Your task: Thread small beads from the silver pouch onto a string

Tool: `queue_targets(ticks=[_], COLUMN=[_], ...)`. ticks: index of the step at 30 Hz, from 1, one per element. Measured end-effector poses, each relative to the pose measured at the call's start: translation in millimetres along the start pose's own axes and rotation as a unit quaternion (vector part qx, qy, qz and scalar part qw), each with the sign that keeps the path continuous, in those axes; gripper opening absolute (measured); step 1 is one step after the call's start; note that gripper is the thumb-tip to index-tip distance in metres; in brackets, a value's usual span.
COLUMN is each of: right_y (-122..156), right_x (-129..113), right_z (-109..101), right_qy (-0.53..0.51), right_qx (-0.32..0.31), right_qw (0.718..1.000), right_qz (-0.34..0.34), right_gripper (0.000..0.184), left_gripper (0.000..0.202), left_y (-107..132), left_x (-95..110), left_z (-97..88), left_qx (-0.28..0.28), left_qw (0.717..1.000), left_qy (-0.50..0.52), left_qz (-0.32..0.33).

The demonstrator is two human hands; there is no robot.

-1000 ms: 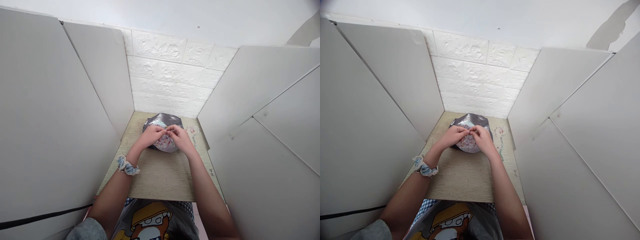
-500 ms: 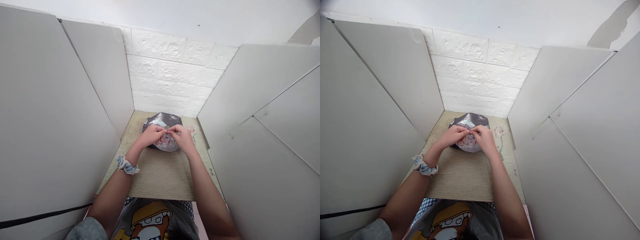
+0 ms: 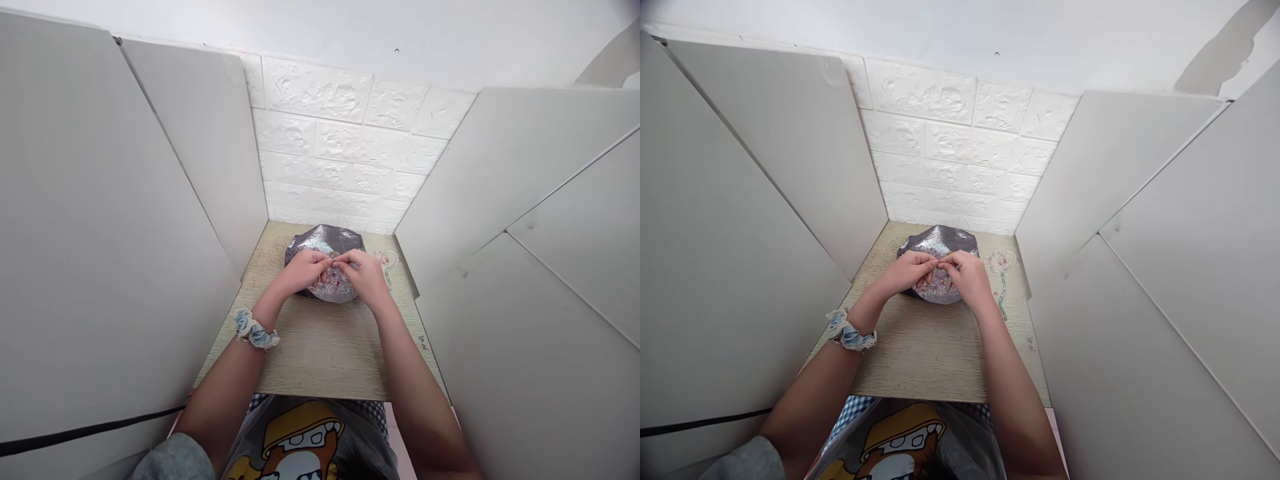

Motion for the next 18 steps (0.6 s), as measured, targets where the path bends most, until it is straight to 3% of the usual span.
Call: queue_targets(ticks=[18], right_y=[-0.3], right_x=[-5.9], right_z=[3.7], right_qy=[0.069], right_qx=[0.011], right_qw=[0.997], right_qz=[-0.035], right_gripper=[0.013], left_gripper=[0.034], left_y=[-0.4], left_x=[-1.0], left_z=[-3.7], left_qx=[0.014], left_qw=[1.000], left_qy=[-0.011], left_qz=[0.006])
Point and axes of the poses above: each hand's wrist, its own y-axis away from the middle knuckle, its own z-axis out of the palm, x = y × z, the point moved 9 cm from there along -y, towards the middle knuckle, and after that the axes turned 4 degrees about -x, right-handed, at the moved point
